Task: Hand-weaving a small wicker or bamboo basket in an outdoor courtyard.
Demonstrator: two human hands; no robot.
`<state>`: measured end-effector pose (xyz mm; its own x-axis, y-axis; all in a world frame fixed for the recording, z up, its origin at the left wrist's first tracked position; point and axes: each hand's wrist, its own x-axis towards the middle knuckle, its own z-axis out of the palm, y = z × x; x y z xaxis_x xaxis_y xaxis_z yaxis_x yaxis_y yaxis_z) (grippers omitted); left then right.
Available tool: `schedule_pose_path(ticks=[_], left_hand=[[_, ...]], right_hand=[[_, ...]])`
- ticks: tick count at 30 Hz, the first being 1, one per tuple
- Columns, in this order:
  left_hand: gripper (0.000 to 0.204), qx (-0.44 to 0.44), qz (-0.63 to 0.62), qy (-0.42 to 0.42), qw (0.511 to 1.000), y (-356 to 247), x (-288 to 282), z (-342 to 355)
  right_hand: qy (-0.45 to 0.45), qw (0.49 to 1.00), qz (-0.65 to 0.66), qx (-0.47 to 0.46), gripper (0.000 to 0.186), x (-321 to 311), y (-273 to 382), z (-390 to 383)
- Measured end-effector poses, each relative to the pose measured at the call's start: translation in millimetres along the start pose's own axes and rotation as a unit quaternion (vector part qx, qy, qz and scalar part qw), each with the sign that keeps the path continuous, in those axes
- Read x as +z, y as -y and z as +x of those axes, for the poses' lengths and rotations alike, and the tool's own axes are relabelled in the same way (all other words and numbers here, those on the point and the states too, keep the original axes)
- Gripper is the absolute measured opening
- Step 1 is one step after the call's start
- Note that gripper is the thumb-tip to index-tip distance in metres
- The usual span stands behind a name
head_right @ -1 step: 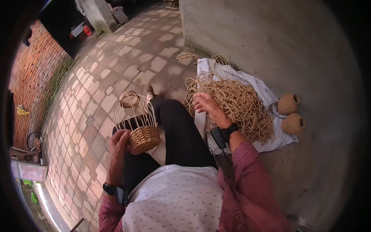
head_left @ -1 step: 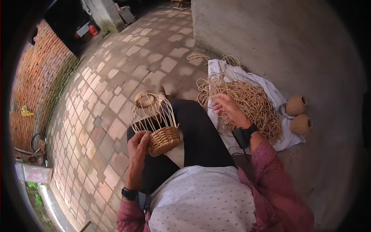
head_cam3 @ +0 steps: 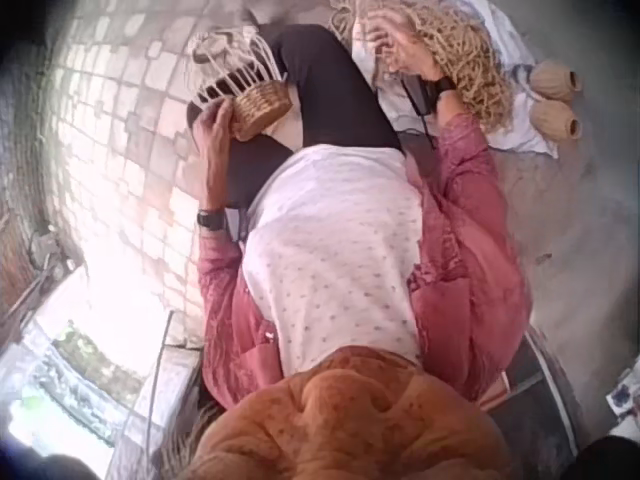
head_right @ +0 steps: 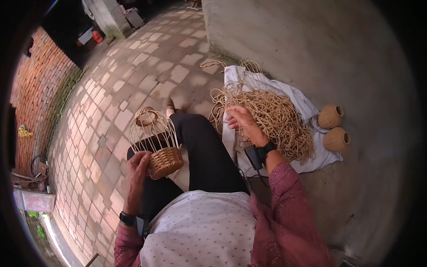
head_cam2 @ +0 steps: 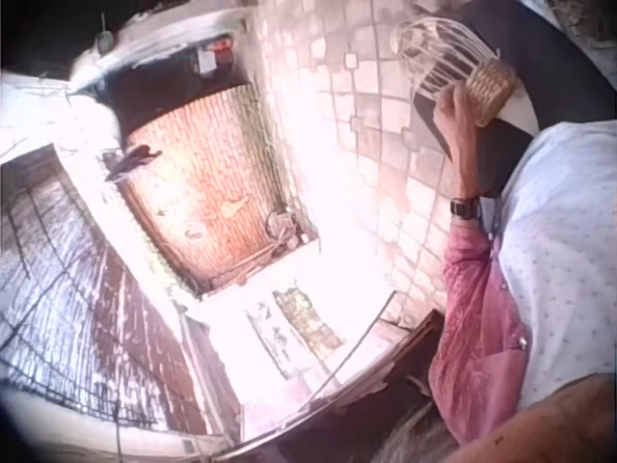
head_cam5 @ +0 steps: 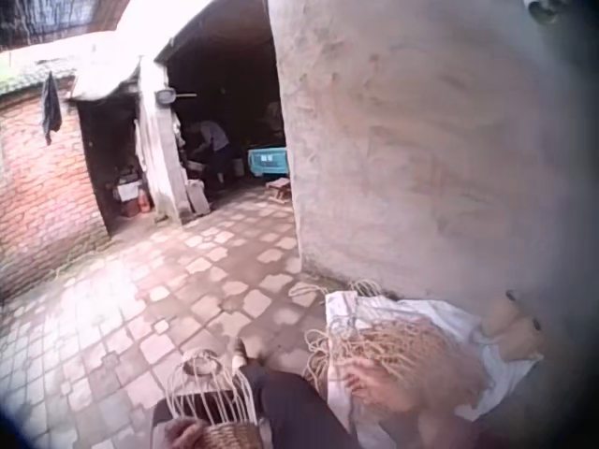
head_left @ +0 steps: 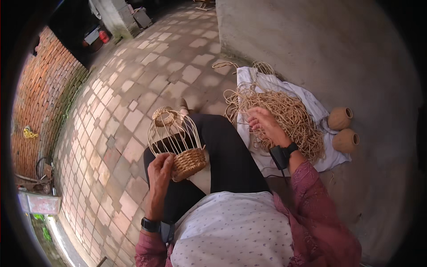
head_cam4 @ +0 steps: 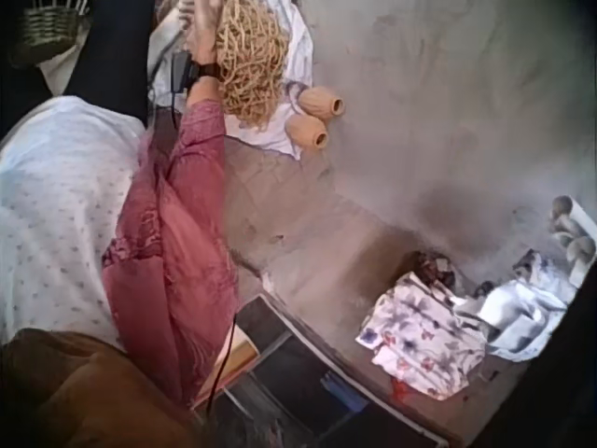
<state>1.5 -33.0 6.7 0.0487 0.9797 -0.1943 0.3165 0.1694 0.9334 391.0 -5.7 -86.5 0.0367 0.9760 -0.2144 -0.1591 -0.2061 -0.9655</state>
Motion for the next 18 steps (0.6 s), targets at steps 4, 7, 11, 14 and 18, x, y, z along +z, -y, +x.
schedule_pose_path(ticks=[4, 7, 11, 14, 18], left_hand=[[0.021, 0.063, 0.183, 0.062, 0.979, 6, 35, -3], [0.022, 0.054, 0.165, 0.116, 0.978, 20, 27, 4], [0.02, -0.007, 0.201, 0.214, 0.956, -23, 28, 12], [0.019, -0.014, 0.212, 0.23, 0.95, -31, 27, 14], [0.015, 0.098, 0.264, 0.141, 0.949, -58, 17, 12]], right_hand=[[-0.118, 0.992, 0.015, 0.052, 0.027, -68, -58, -23], [-0.16, 0.979, 0.006, 0.124, 0.026, -92, -108, -35], [-0.207, 0.949, -0.121, 0.203, 0.015, -103, -169, -22], [-0.23, 0.825, -0.516, -0.017, 0.015, -86, -205, 7], [-0.158, 0.815, -0.558, -0.021, 0.015, -61, -191, 30]])
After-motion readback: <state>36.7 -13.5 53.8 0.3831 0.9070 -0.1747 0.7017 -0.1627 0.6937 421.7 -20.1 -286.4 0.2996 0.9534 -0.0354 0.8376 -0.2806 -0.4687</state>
